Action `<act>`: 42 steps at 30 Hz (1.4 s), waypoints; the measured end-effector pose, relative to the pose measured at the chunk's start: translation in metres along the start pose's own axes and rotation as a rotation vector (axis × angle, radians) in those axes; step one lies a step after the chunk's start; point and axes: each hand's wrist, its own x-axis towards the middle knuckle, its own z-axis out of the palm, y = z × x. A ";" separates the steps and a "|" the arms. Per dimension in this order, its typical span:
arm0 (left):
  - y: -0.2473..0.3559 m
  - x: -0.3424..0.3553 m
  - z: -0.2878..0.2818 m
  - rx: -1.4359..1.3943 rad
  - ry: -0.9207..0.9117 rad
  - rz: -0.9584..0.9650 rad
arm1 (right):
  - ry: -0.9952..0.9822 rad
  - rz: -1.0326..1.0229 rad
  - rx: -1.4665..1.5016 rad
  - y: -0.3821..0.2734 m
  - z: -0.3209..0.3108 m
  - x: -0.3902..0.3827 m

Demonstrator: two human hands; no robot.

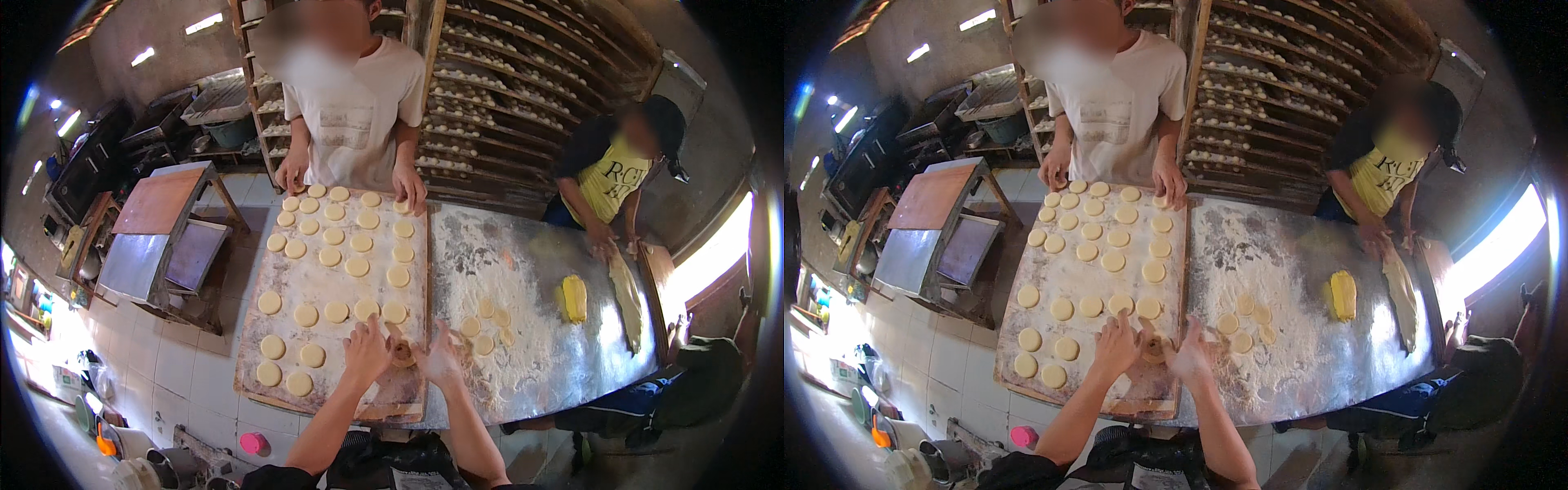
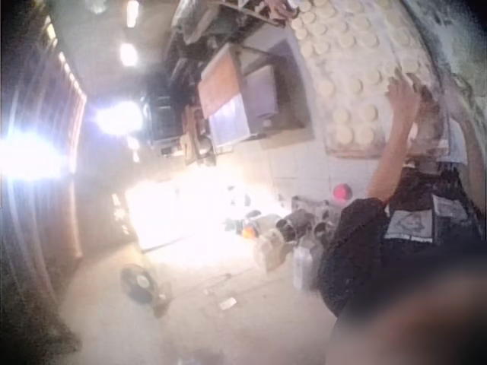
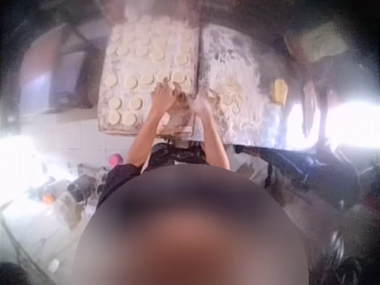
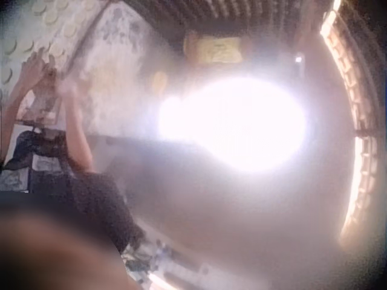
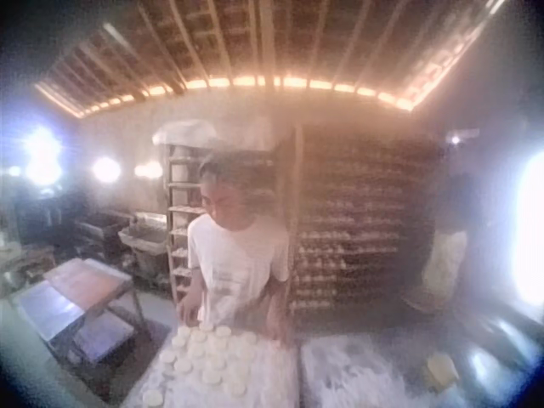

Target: The person shapes small dough pieces into rings by hand and places them on a wooden board. A coworker also shapes dough and loads trays onto a rack in the background.

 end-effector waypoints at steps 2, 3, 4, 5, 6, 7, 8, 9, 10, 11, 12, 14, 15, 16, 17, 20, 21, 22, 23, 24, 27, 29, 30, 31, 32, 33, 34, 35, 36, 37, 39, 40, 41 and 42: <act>0.003 -0.009 0.001 0.011 -0.064 0.010 | -0.064 -0.002 -0.054 -0.001 0.001 -0.002; 0.006 -0.012 0.003 0.047 -0.046 0.018 | -0.076 0.011 -0.074 -0.001 0.003 -0.003; 0.008 -0.014 0.005 0.082 -0.030 0.024 | -0.112 -0.009 -0.048 0.000 0.006 -0.002; 0.010 -0.014 0.006 0.098 -0.025 0.044 | -0.109 0.018 -0.132 0.001 0.008 -0.001; 0.011 -0.015 0.008 0.100 -0.040 0.025 | -0.129 0.015 -0.169 0.001 0.011 0.000; 0.012 -0.015 0.009 0.086 -0.072 0.017 | -0.150 0.040 -0.235 0.002 0.012 0.001; 0.013 -0.015 0.010 0.115 -0.116 -0.031 | -0.157 0.006 -0.186 0.003 0.013 0.002; 0.013 -0.016 0.011 0.064 -0.089 -0.012 | -0.157 -0.007 -0.166 0.003 0.013 0.003; 0.014 -0.016 0.010 0.056 -0.073 -0.035 | -0.156 -0.022 -0.147 0.004 0.011 0.003; 0.015 -0.017 0.010 0.040 -0.073 -0.048 | -0.162 -0.010 -0.136 0.007 0.008 0.001; 0.017 -0.018 0.010 0.036 -0.055 -0.072 | -0.155 -0.042 -0.093 0.010 0.003 -0.001; 0.023 -0.019 0.009 0.005 -0.037 -0.087 | -0.120 -0.104 0.003 0.025 -0.014 -0.006; 0.026 -0.021 0.010 0.009 -0.014 -0.098 | -0.104 -0.154 0.070 0.035 -0.022 -0.008; 0.029 -0.022 0.010 0.006 0.020 -0.102 | 0.104 -0.223 -0.008 0.047 -0.031 -0.010; 0.033 -0.024 0.013 0.004 0.075 -0.112 | 0.230 -0.196 -0.023 0.067 -0.046 -0.013; 0.049 -0.030 0.031 -0.107 0.245 0.116 | 0.350 -0.016 -0.078 0.120 -0.080 -0.006; 0.056 -0.032 0.039 -0.211 0.179 0.127 | 0.406 0.071 -0.081 0.130 -0.083 0.000; 0.066 -0.034 0.051 -0.289 0.120 0.139 | 0.369 0.018 -0.140 0.137 -0.083 0.007; 0.077 -0.036 0.062 -0.383 0.063 0.156 | 0.370 -0.008 -0.189 0.140 -0.083 0.015; 0.091 -0.038 0.074 -0.452 0.138 0.246 | 0.320 -0.039 -0.223 0.141 -0.083 0.022; 0.126 -0.038 0.091 -0.354 -0.001 0.171 | 0.133 -0.238 0.025 0.137 -0.089 0.030; 0.143 -0.041 0.087 -0.481 -0.032 0.186 | -0.077 -0.205 0.438 0.135 -0.104 0.023; 0.150 -0.044 0.082 -0.556 -0.056 0.183 | -0.189 -0.153 0.652 0.137 -0.113 0.015; 0.153 -0.048 0.075 -0.578 -0.107 0.157 | -0.195 -0.183 0.632 0.137 -0.122 0.007; 0.156 -0.051 0.067 -0.601 -0.157 0.134 | -0.210 -0.193 0.621 0.137 -0.130 0.001; 0.158 -0.054 0.061 -0.625 -0.206 0.113 | -0.224 -0.242 0.619 0.135 -0.136 -0.004; 0.161 -0.059 0.056 -0.661 -0.198 0.103 | -0.194 -0.230 0.624 0.131 -0.139 -0.007; 0.164 -0.062 0.053 -0.698 -0.185 0.091 | -0.168 -0.257 0.636 0.126 -0.140 -0.009; 0.166 -0.065 0.052 -0.730 -0.170 0.054 | -0.113 -0.210 0.614 0.119 -0.139 -0.009; 0.168 -0.068 0.053 -0.647 -0.077 0.163 | 0.088 -0.410 0.350 0.112 -0.136 -0.009; 0.173 -0.071 0.058 -0.457 0.091 0.319 | 0.555 -0.659 -0.253 0.100 -0.128 -0.007; 0.175 -0.069 0.062 -0.385 0.208 0.419 | 0.286 -0.544 0.202 0.097 -0.126 -0.005; 0.175 -0.070 0.065 -0.372 0.365 0.407 | 0.111 -0.409 0.502 0.095 -0.123 -0.005; 0.175 -0.071 0.067 -0.322 0.486 0.413 | -0.165 -0.320 0.737 0.097 -0.123 -0.006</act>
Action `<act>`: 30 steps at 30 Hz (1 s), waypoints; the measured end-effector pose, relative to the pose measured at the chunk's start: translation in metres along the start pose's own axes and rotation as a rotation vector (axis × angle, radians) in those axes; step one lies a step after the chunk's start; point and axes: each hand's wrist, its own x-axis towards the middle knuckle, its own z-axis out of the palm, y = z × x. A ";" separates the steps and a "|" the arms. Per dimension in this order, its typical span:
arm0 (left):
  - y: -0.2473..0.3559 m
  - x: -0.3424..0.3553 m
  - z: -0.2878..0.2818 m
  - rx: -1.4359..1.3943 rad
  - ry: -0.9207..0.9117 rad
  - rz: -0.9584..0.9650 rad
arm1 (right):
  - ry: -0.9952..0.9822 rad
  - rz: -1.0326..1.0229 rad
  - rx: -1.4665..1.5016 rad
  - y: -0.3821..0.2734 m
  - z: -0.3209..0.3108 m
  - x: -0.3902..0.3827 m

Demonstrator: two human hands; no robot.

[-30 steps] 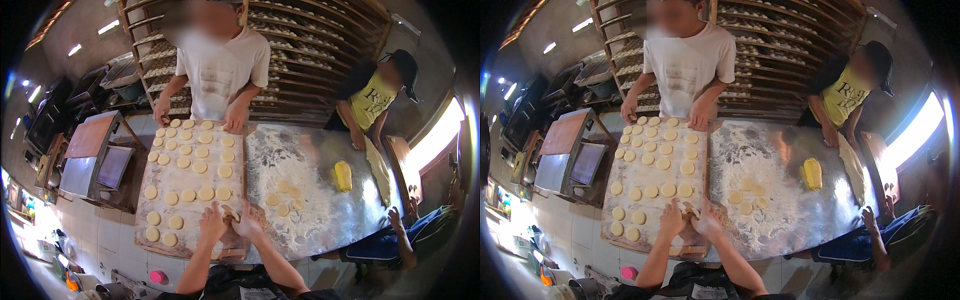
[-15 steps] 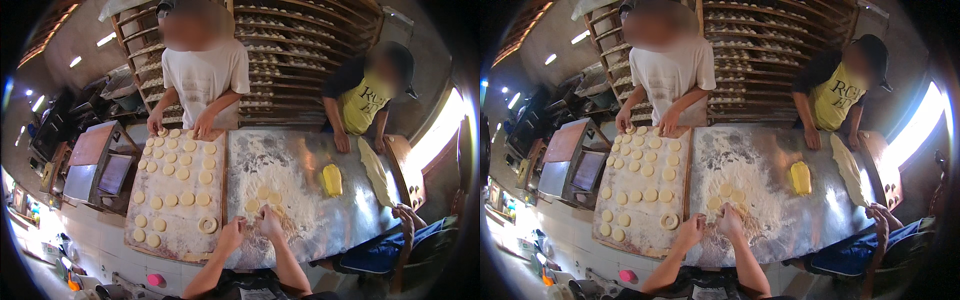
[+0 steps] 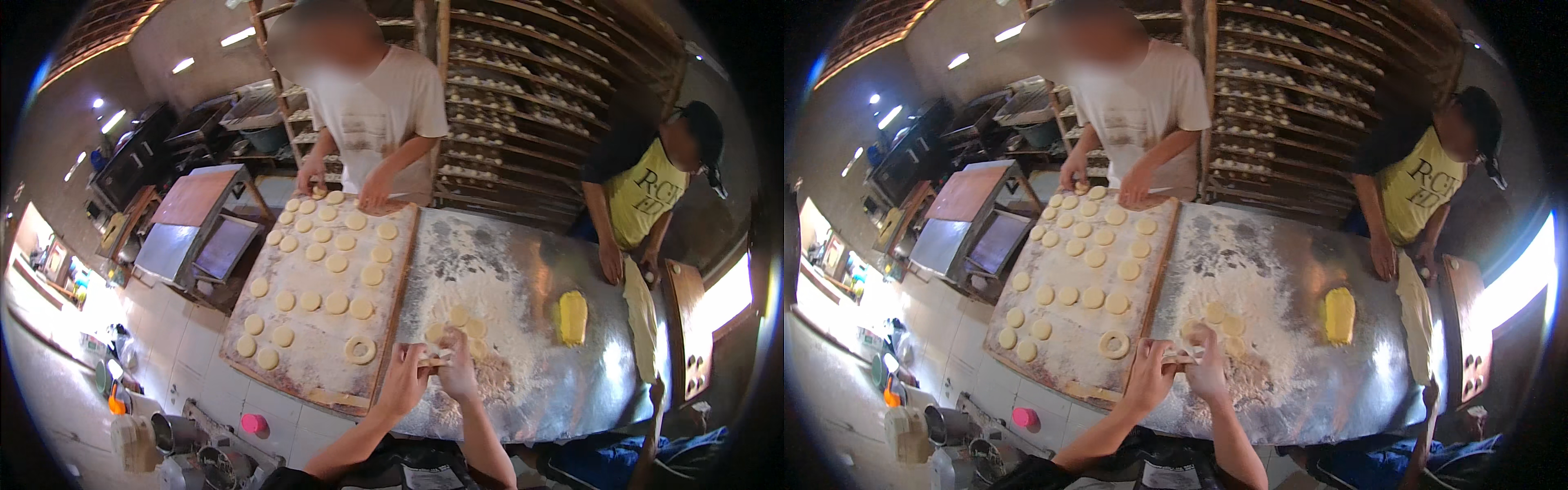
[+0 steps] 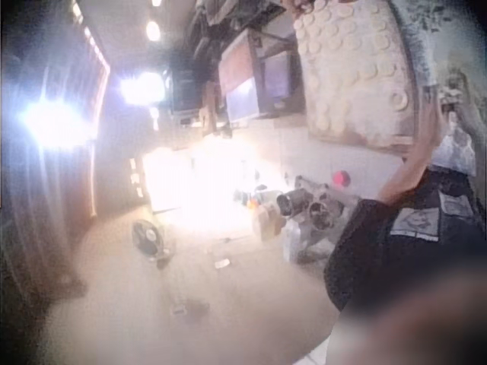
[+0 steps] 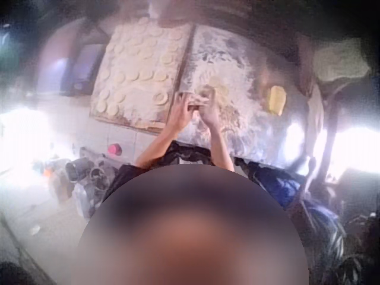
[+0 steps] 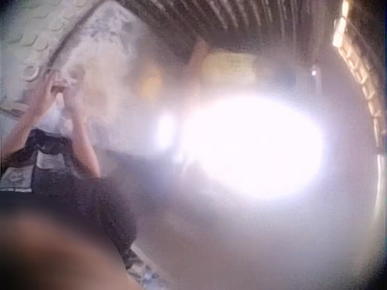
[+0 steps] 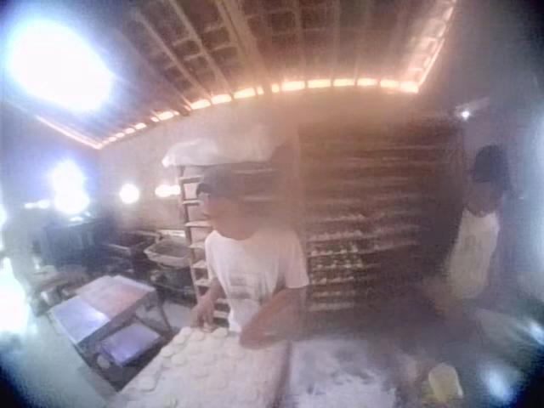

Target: The person shapes small dough pieces into rings by hand and places them on a wooden board. A coworker also shapes dough and loads trays onto a rack in the background.

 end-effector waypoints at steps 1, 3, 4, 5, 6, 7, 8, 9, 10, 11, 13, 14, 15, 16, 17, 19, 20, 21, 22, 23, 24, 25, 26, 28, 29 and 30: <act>-0.001 -0.002 0.000 0.057 0.122 0.030 | -0.121 0.212 0.254 0.001 0.001 0.000; -0.005 -0.006 -0.005 -0.225 0.053 -0.103 | -0.350 0.146 0.540 0.004 -0.001 -0.004; -0.006 -0.009 -0.008 -0.374 0.031 -0.173 | -0.402 0.145 0.704 0.005 -0.001 -0.007; -0.007 -0.011 -0.009 -0.529 -0.008 -0.228 | -0.446 0.155 0.862 0.006 -0.001 -0.008; -0.010 -0.014 -0.014 -0.720 -0.041 -0.318 | -0.370 0.180 0.959 0.006 0.004 -0.010; -0.014 -0.018 -0.021 -0.915 -0.097 -0.396 | -0.284 0.218 0.836 0.006 0.007 -0.012; -0.017 -0.021 -0.025 -1.130 -0.110 -0.469 | -0.195 0.252 0.742 0.005 0.014 -0.012; -0.019 -0.023 -0.027 -1.118 -0.108 -0.491 | -0.157 0.241 0.679 0.003 0.018 -0.013; -0.021 -0.024 -0.028 -1.126 -0.061 -0.506 | -0.082 0.051 0.128 0.001 0.029 -0.013; -0.023 -0.026 -0.028 -1.144 -0.038 -0.492 | -0.132 0.084 0.356 -0.001 0.033 -0.015; -0.029 -0.027 -0.030 -0.505 0.000 -0.298 | -0.324 0.174 0.776 -0.005 0.041 -0.017; -0.031 -0.028 -0.032 -0.194 0.019 -0.226 | -0.370 0.128 0.791 -0.005 0.048 -0.018; -0.034 -0.029 -0.034 -0.160 0.033 -0.157 | -0.367 0.088 0.637 -0.006 0.051 -0.019; -0.035 -0.030 -0.036 -0.134 0.059 -0.130 | -0.305 -0.041 0.287 -0.005 0.058 -0.018; -0.036 -0.032 -0.039 -0.115 0.073 -0.103 | -0.285 -0.158 -0.068 -0.003 0.064 -0.019; -0.041 -0.037 -0.050 -0.195 0.054 -0.097 | -0.441 -0.199 0.361 0.000 0.072 -0.019; -0.043 -0.038 -0.055 -0.278 0.052 -0.122 | -0.544 -0.225 0.778 0.003 0.080 -0.017; -0.046 -0.039 -0.059 -0.364 0.050 -0.148 | -0.405 -0.146 0.634 0.005 0.084 -0.019; -0.049 -0.040 -0.063 -0.305 0.034 -0.124 | -0.289 -0.033 0.338 0.008 0.090 -0.021; -0.053 -0.040 -0.068 -0.245 0.017 -0.097 | -0.263 -0.006 0.132 0.010 0.093 -0.024; -0.057 -0.039 -0.072 -0.191 -0.003 -0.082 | -0.288 -0.107 0.108 0.014 0.100 -0.026; -0.061 -0.039 -0.077 -0.228 0.016 -0.071 | -0.286 -0.087 0.351 0.018 0.105 -0.029; -0.066 -0.036 -0.081 -0.273 0.036 -0.068 | -0.260 -0.026 0.729 0.022 0.111 -0.030; -0.073 -0.034 -0.088 -0.314 0.038 -0.077 | -0.105 -0.278 0.186 0.031 0.123 -0.029; -0.076 -0.034 -0.092 -0.306 0.014 -0.084 | -0.142 -0.271 0.099 0.035 0.127 -0.029; -0.080 -0.034 -0.097 -0.303 -0.016 -0.085 | -0.206 -0.270 0.094 0.038 0.133 -0.029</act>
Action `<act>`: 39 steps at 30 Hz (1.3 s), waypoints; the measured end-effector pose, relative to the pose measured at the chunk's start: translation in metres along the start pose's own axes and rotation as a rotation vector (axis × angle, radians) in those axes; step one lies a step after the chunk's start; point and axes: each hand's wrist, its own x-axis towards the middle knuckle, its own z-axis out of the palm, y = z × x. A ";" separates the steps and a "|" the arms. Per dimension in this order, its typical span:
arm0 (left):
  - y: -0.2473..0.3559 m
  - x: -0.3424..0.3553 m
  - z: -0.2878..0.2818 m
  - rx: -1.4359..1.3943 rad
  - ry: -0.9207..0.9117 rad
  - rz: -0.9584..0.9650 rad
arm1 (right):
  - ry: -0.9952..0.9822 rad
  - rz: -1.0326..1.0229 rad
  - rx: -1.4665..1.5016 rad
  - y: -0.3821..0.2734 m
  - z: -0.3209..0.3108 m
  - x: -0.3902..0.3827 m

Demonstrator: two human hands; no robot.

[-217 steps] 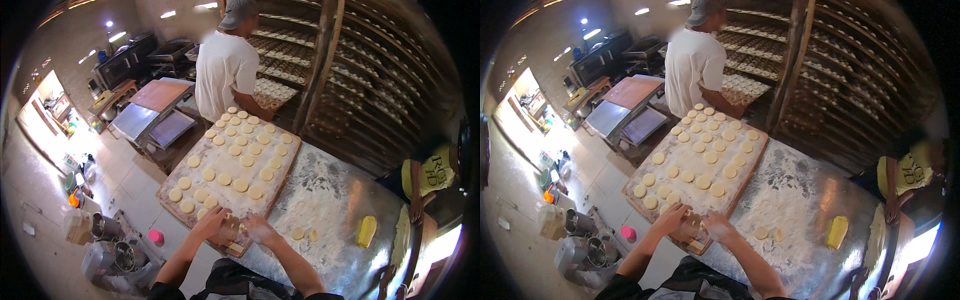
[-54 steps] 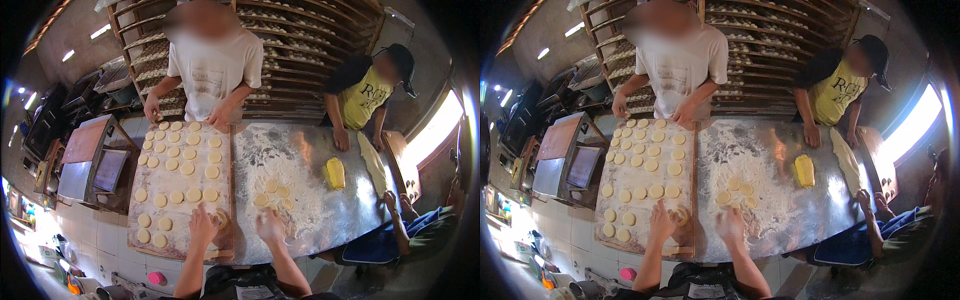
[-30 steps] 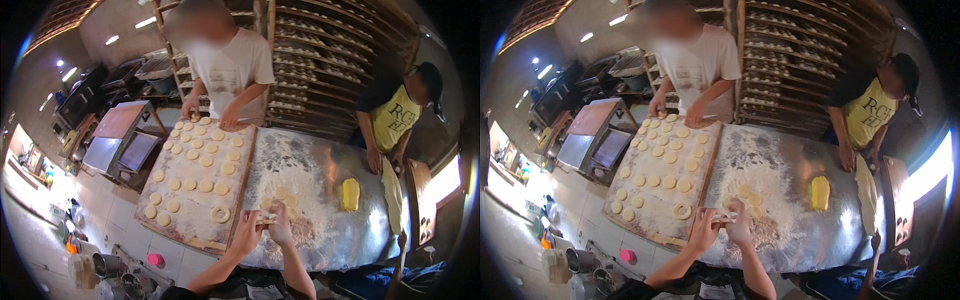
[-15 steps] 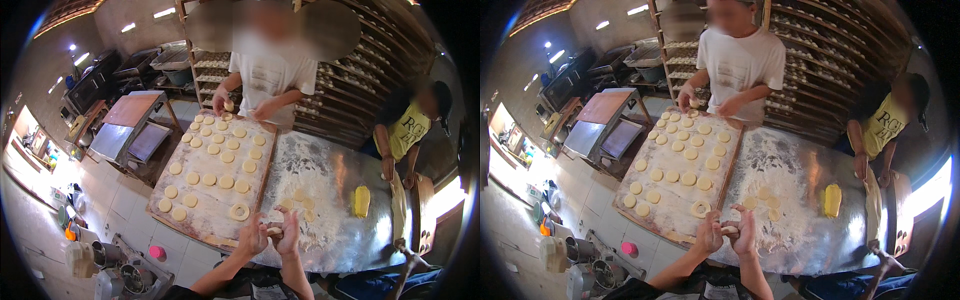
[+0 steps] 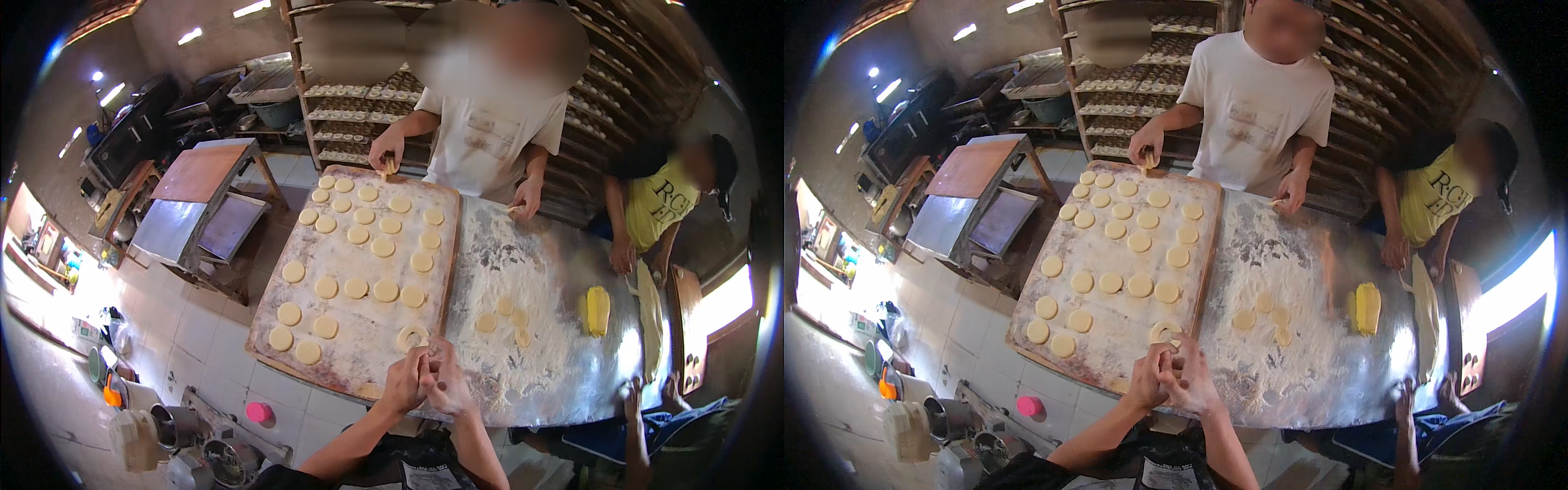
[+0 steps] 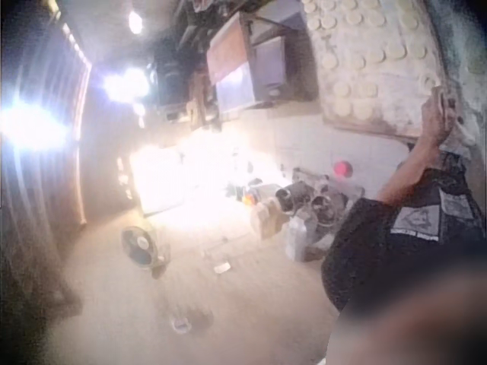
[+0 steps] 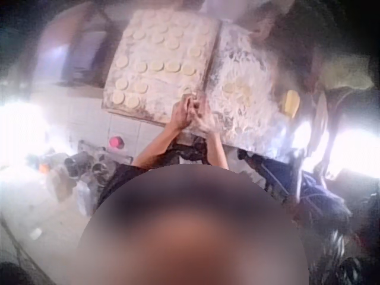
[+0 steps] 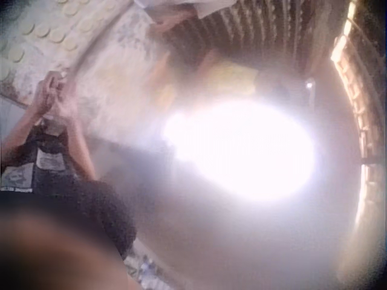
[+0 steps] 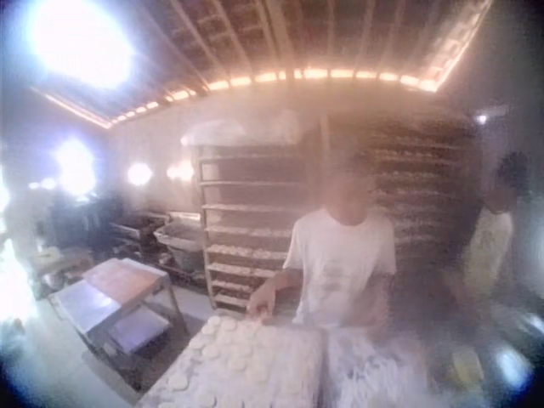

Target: The person shapes small dough pieces into rings by hand and places them on a wooden board. A coworker also shapes dough and loads trays onto a rack in the background.

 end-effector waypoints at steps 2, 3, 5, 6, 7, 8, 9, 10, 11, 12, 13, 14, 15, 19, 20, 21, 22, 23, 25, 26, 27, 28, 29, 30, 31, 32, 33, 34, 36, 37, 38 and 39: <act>-0.002 -0.001 -0.007 -0.026 -0.055 -0.071 | -0.126 -0.052 0.744 0.004 0.010 0.005; -0.003 -0.001 -0.011 -0.060 -0.063 -0.098 | -0.137 -0.126 0.824 0.004 0.013 0.006; -0.005 -0.002 -0.013 -0.005 -0.041 -0.026 | -0.123 -0.196 0.737 0.001 0.020 0.009; -0.006 -0.002 -0.015 0.024 -0.029 0.018 | -0.042 -0.193 0.006 -0.003 0.021 0.010; -0.007 -0.001 -0.017 0.011 -0.049 -0.062 | -0.015 -0.099 -0.010 -0.007 0.024 0.009; -0.007 -0.001 -0.019 0.004 -0.079 -0.137 | -0.021 -0.001 0.071 -0.011 0.023 0.008; -0.007 -0.001 -0.022 0.013 -0.098 -0.197 | 0.033 0.046 0.223 -0.015 0.027 0.004; -0.008 0.000 -0.024 0.006 -0.120 -0.187 | 0.016 -0.017 0.657 -0.018 0.023 0.006; -0.007 0.000 -0.026 0.017 -0.128 -0.171 | 0.108 0.081 0.604 -0.021 0.023 0.002; -0.006 -0.001 -0.028 0.024 -0.126 -0.149 | 0.192 0.242 0.431 -0.020 0.025 0.002; -0.005 -0.001 -0.028 -0.008 -0.145 -0.191 | 0.156 0.324 0.288 -0.022 0.024 0.001; -0.004 -0.001 -0.028 -0.047 -0.156 -0.219 | 0.082 0.283 0.059 -0.020 0.028 0.002; -0.004 0.000 -0.026 -0.088 -0.172 -0.249 | 0.061 0.263 -0.023 -0.019 0.028 0.003; -0.013 0.009 -0.019 0.051 -0.166 -0.419 | 0.384 0.588 0.344 -0.015 0.036 0.010; -0.020 0.014 -0.019 0.196 -0.101 -0.267 | 0.385 0.602 -0.035 -0.017 0.034 0.010; -0.025 0.017 -0.021 0.343 -0.096 -0.174 | 0.361 0.620 -0.419 -0.019 0.035 0.010; -0.030 0.017 -0.026 0.424 -0.103 -0.182 | 0.338 0.593 -0.817 -0.021 0.033 0.010; -0.036 0.017 -0.035 0.504 -0.162 -0.251 | 0.319 0.603 -0.767 -0.024 0.033 0.007; -0.043 0.012 -0.049 0.574 -0.244 -0.283 | 0.340 0.602 -0.717 -0.026 0.033 0.002; -0.043 0.005 -0.056 0.566 -0.272 -0.248 | 0.253 0.570 -0.772 -0.026 0.035 0.000; -0.043 0.000 -0.060 0.550 -0.269 -0.210 | 0.204 0.541 -0.846 -0.025 0.037 -0.002; -0.042 -0.003 -0.060 0.517 -0.334 -0.232 | 0.155 0.472 -0.892 -0.023 0.039 -0.003; -0.042 -0.006 -0.060 0.473 -0.367 -0.254 | 0.159 0.492 -0.962 -0.020 0.041 -0.003; -0.042 -0.007 -0.059 0.427 -0.435 -0.301 | 0.158 0.480 -1.004 -0.017 0.041 -0.002; -0.043 -0.006 -0.056 0.412 -0.382 -0.267 | 0.124 0.500 -1.026 -0.014 0.041 0.000; -0.045 -0.004 -0.052 0.395 -0.361 -0.258 | 0.157 0.418 -1.027 -0.012 0.038 0.003; -0.048 0.000 -0.049 0.374 -0.342 -0.257 | 0.161 0.370 -1.006 -0.010 0.033 0.007; -0.051 0.004 -0.047 0.451 -0.365 -0.177 | 0.185 0.395 -1.006 -0.009 0.028 0.011; -0.058 0.012 -0.044 0.613 -0.393 -0.023 | 0.068 0.178 -1.078 -0.009 0.017 0.019; -0.060 0.015 -0.043 0.627 -0.419 -0.029 | 0.038 0.028 -1.129 -0.010 0.014 0.022; -0.062 0.017 -0.042 0.659 -0.434 -0.031 | -0.010 0.092 -1.190 -0.010 0.012 0.024; -0.063 0.018 -0.042 0.684 -0.457 -0.031 | -0.041 0.076 -1.253 -0.011 0.011 0.025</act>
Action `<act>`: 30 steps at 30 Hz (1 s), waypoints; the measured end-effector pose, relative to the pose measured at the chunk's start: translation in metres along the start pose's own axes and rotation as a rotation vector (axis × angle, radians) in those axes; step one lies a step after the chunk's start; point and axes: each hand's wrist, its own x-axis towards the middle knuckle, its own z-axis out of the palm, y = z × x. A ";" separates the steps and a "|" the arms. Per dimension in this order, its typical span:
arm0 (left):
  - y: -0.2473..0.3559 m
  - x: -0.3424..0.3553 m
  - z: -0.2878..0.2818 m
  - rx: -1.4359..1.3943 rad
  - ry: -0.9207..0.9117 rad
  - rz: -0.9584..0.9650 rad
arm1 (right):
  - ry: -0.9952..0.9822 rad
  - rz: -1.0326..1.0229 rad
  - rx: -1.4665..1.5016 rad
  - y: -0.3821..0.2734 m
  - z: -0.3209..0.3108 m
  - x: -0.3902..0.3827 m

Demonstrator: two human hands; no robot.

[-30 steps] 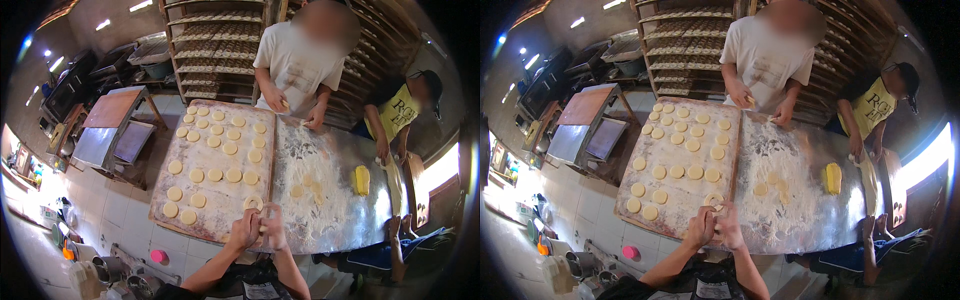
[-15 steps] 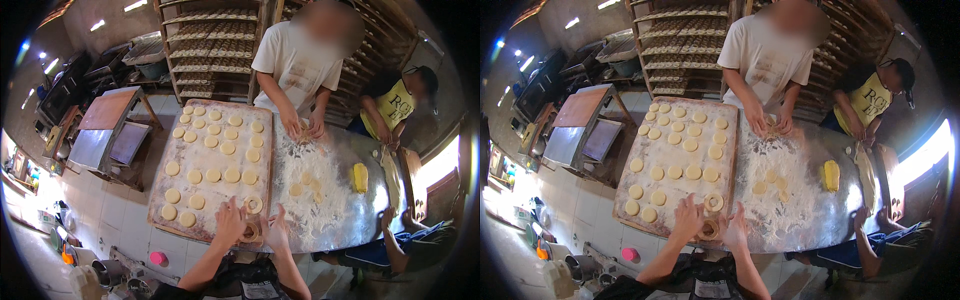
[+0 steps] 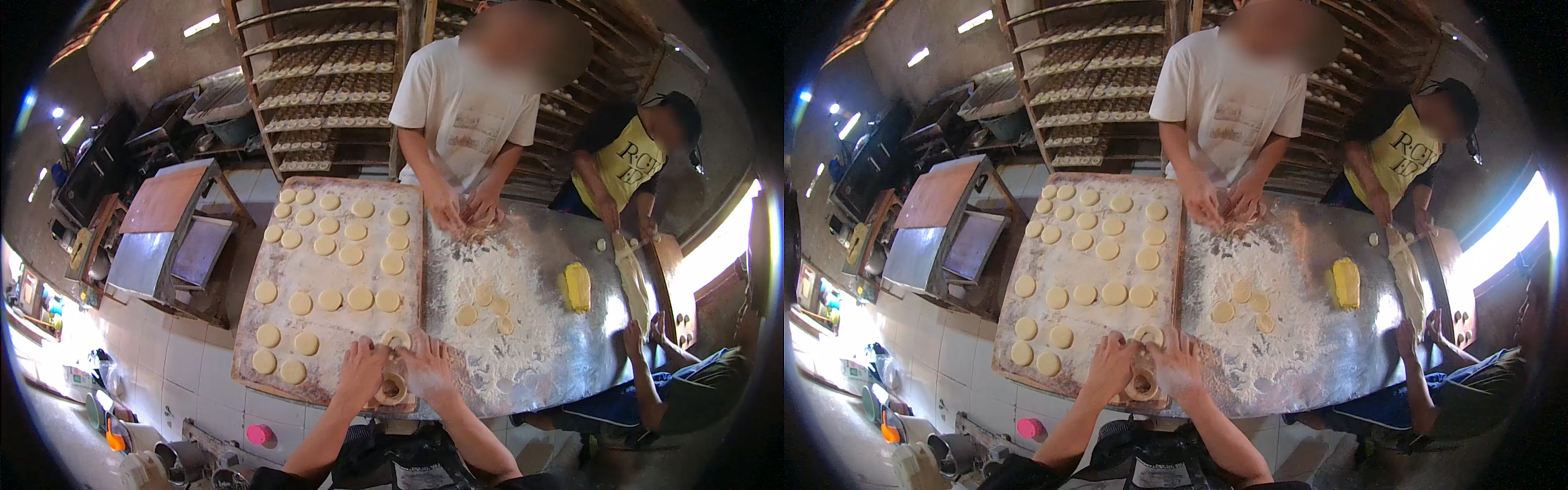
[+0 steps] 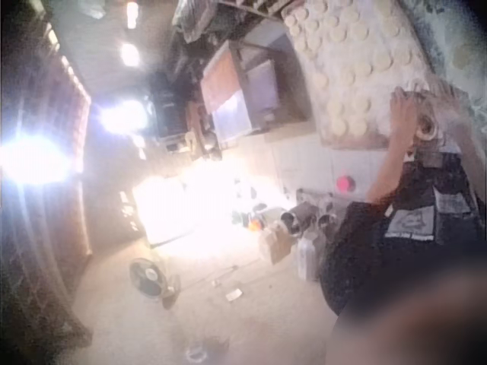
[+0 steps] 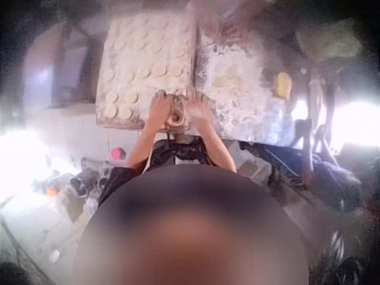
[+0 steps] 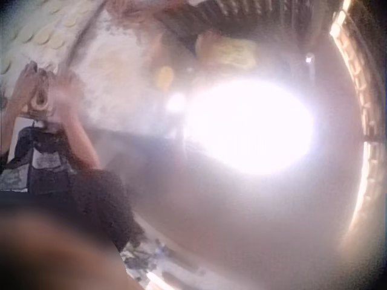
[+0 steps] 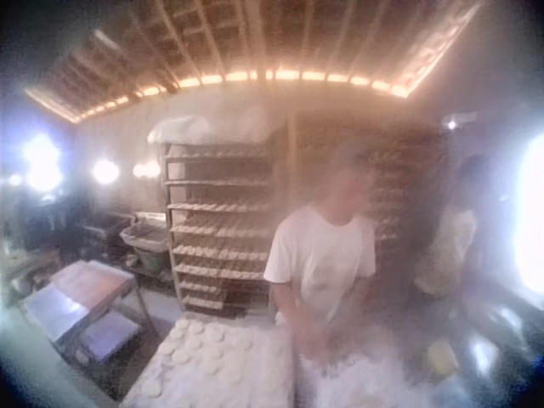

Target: The person shapes small dough pieces into rings by hand and places them on a wooden board. A coworker also shapes dough and loads trays onto a rack in the background.

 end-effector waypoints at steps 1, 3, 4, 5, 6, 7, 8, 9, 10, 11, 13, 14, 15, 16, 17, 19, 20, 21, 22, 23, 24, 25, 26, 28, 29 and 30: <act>0.001 0.001 0.000 0.000 0.003 -0.002 | -0.019 -0.034 -0.071 -0.003 0.001 -0.001; 0.004 0.000 -0.002 -0.010 -0.064 -0.032 | 0.004 -0.015 -0.041 -0.006 0.002 -0.004; 0.007 0.000 -0.003 -0.023 -0.011 -0.009 | -0.026 0.008 -0.062 -0.006 0.003 -0.006; 0.010 0.000 -0.004 -0.027 0.008 -0.012 | 0.038 0.016 -0.012 -0.001 0.002 -0.008; 0.013 0.001 -0.005 -0.033 0.028 -0.012 | 0.066 0.039 0.009 0.006 0.001 -0.008; 0.017 0.003 -0.006 -0.057 0.055 -0.018 | 0.126 0.031 0.039 0.017 0.000 -0.008; 0.022 0.004 -0.006 -0.081 0.077 -0.027 | 0.064 0.172 0.057 0.032 -0.003 -0.007; 0.027 0.006 -0.006 -0.096 0.106 -0.038 | 0.033 0.275 0.087 0.053 -0.008 -0.004; 0.034 0.010 -0.004 -0.126 0.142 -0.037 | 0.019 0.359 0.115 0.074 -0.013 0.001; 0.042 0.013 -0.001 -0.147 0.184 -0.035 | 0.075 0.439 0.105 0.095 -0.016 0.007; 0.061 0.022 0.007 -0.265 0.219 -0.043 | 0.261 0.562 0.094 0.131 -0.020 0.020; 0.072 0.029 0.013 -0.362 0.211 -0.052 | 0.231 0.507 0.004 0.141 -0.019 0.027; 0.084 0.036 0.020 -0.461 0.202 -0.063 | 0.235 0.449 -0.078 0.150 -0.018 0.033; 0.095 0.043 0.026 -0.497 0.178 -0.101 | 0.171 0.422 -0.133 0.156 -0.018 0.037; 0.106 0.049 0.032 -0.534 0.152 -0.141 | 0.168 0.348 -0.039 0.159 -0.019 0.040; 0.123 0.061 0.038 -0.496 0.094 -0.179 | 0.022 0.268 0.191 0.158 -0.026 0.041; 0.130 0.065 0.039 -0.533 0.069 -0.207 | 0.006 0.264 0.386 0.157 -0.033 0.038; 0.137 0.070 0.040 -0.578 0.039 -0.235 | -0.016 0.271 0.570 0.157 -0.042 0.033; 0.142 0.074 0.039 -0.637 0.028 -0.244 | -0.039 0.298 0.752 0.157 -0.054 0.027; 0.147 0.075 0.037 -0.671 0.027 -0.262 | -0.059 0.252 0.843 0.157 -0.067 0.020; 0.152 0.076 0.035 -0.720 0.040 -0.260 | -0.092 0.240 0.920 0.157 -0.080 0.015; 0.158 0.077 0.034 -0.776 0.058 -0.267 | -0.122 0.229 0.995 0.158 -0.093 0.009; 0.163 0.077 0.032 -0.839 0.082 -0.248 | -0.142 0.191 1.090 0.160 -0.105 0.004; 0.171 0.078 0.027 -0.988 0.120 -0.242 | -0.193 0.185 1.072 0.161 -0.124 -0.003; 0.172 0.077 0.022 -0.972 0.026 -0.255 | -0.211 0.140 1.083 0.161 -0.130 -0.005; 0.175 0.077 0.019 -0.997 -0.017 -0.270 | -0.209 0.166 1.116 0.161 -0.135 -0.006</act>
